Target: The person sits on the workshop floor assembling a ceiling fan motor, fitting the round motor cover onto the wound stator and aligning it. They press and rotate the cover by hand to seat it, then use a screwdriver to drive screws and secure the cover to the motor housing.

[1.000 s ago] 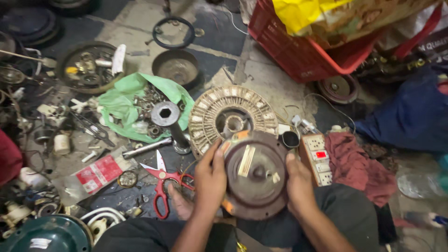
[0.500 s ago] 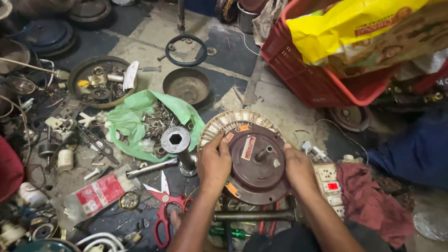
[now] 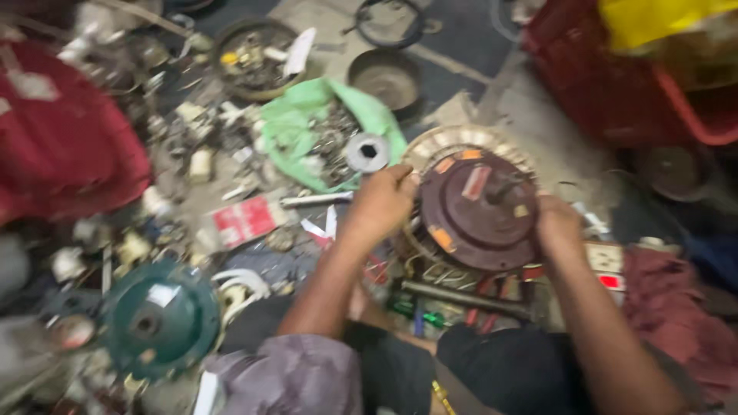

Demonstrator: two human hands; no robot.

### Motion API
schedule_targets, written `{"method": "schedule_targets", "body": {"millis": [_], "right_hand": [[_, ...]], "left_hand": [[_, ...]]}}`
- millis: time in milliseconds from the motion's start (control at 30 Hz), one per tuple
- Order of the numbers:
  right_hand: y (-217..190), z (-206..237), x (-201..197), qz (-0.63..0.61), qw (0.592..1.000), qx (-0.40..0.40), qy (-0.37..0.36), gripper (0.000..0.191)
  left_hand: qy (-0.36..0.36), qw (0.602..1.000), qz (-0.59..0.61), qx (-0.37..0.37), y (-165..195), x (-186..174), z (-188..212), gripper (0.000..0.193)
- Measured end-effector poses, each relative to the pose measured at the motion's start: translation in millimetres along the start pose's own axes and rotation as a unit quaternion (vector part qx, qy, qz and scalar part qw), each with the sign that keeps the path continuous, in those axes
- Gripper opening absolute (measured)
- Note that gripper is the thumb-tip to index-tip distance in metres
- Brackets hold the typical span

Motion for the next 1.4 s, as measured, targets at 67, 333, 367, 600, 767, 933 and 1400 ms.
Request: {"method": "schedule_targets", "body": {"millis": [67,333,367,600,767,933,1400], "right_hand": [[-12.6,5.8,-2.7,0.011,0.999,-0.045,-0.020,0.041],[-57.8,171.2,-25.9,0.043,0.947,-0.308,0.082,0.012],[-55.4,192.5,-16.3,0.045,0.955,-0.292,0.038,0.009],[-67.8,248.4,55.9,0.020,0.938,-0.327,-0.110,0.012],[-64.4,246.8,69.8,0.009,0.942,-0.296,-0.156,0.013],[-56.8,241.7,66.3,0.038,0.952,-0.254,-0.169,0.012],[-104.4,259.1,23.3,-0.028,0.916,-0.378,-0.131,0.037]], "left_hand": [[-0.079,0.993,0.018,-0.086,-20.1,-59.9,15.1,0.028],[0.095,0.933,-0.261,-0.229,-108.2,-207.0,108.4,0.022],[0.062,0.940,-0.266,-0.203,-121.2,-197.4,113.1,0.021],[-0.150,0.924,-0.351,0.012,-193.9,-134.4,102.1,0.012],[-0.213,0.919,-0.319,0.089,-213.1,-106.8,94.4,0.018],[-0.272,0.893,-0.356,0.046,-227.7,-92.3,96.0,0.014],[-0.128,0.983,0.105,-0.078,-5.3,-63.7,139.6,0.011]]}}
Point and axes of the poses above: each hand's wrist, its own z-axis away from the middle knuckle, its own x-axis out of the palm, y = z × x, the point moved 5 cm from there along -z, towards the middle knuckle, and after that the axes turned 4 degrees about y, right-handed, at the moved point
